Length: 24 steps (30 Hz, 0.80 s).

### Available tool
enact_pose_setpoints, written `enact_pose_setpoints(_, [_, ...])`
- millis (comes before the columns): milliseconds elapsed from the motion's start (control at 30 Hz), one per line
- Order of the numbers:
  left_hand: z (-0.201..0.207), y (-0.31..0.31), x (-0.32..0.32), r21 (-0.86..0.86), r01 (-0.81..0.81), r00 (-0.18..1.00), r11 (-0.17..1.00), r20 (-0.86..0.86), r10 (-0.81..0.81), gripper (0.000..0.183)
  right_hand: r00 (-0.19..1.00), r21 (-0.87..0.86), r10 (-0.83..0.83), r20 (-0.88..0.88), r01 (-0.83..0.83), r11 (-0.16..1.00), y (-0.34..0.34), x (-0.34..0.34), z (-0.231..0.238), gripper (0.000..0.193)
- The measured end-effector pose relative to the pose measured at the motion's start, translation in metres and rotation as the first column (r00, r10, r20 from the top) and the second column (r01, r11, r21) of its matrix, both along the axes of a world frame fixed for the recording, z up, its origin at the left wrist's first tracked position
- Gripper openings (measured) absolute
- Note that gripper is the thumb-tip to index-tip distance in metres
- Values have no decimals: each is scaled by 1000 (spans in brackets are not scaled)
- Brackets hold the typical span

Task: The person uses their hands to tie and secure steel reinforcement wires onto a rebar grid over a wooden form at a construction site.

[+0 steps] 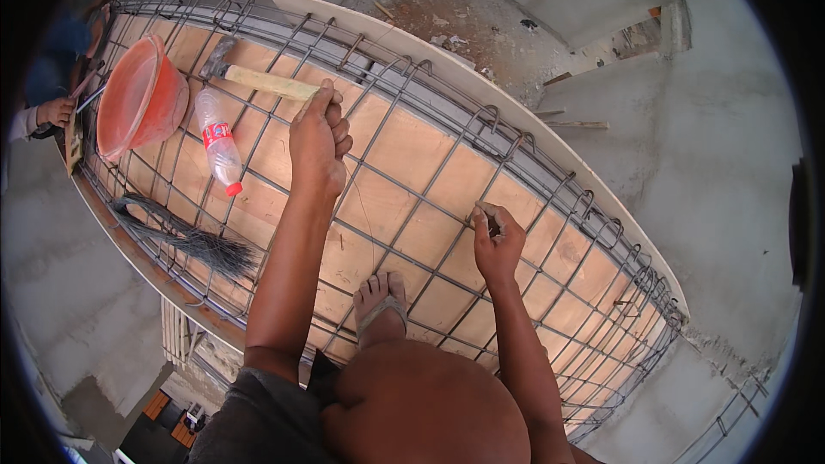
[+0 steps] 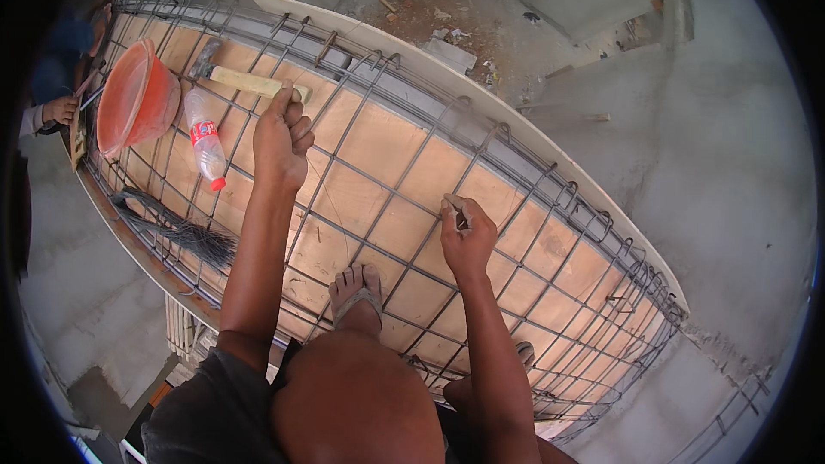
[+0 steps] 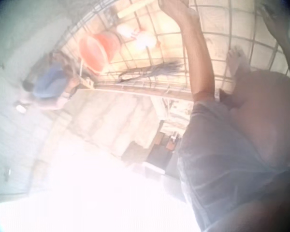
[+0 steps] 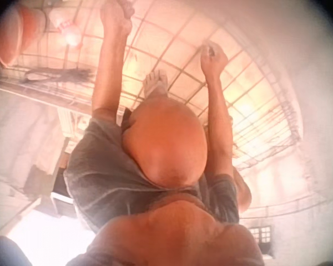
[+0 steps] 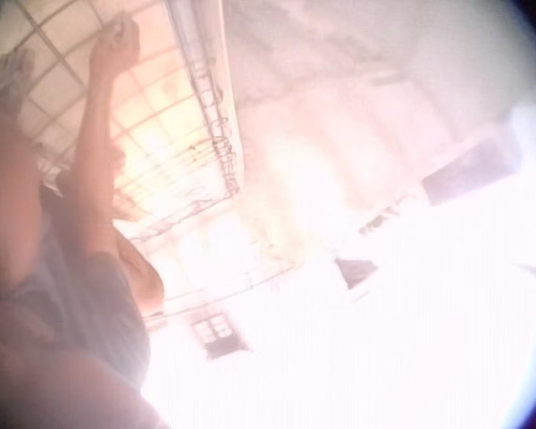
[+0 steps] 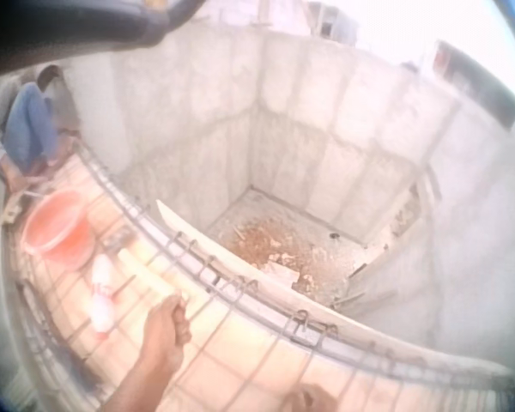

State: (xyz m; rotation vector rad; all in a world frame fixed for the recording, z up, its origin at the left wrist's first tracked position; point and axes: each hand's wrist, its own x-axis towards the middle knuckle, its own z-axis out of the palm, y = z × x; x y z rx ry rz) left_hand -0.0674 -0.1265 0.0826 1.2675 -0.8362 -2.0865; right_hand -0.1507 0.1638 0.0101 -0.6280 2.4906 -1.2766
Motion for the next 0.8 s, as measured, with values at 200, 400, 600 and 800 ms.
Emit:
enact_pose_setpoints(200, [27,21,45,-270,91,989,959,141,-54,28,997,71,28,67,-33,997,30,21,1,12])
enact_pose_setpoints(400, [10,91,115,-524,367,914,769,355,-195,27,973,5,101,210,-104,995,-2,22,9,17])
enact_pose_setpoints(600, [-9,117,166,-318,402,879,859,398,-264,30,777,-233,390,495,-313,921,-99,50,64,34])
enact_pose_setpoints(800, [-32,92,209,-169,365,802,916,557,-216,35,794,-17,570,212,-580,814,-94,67,53,35])
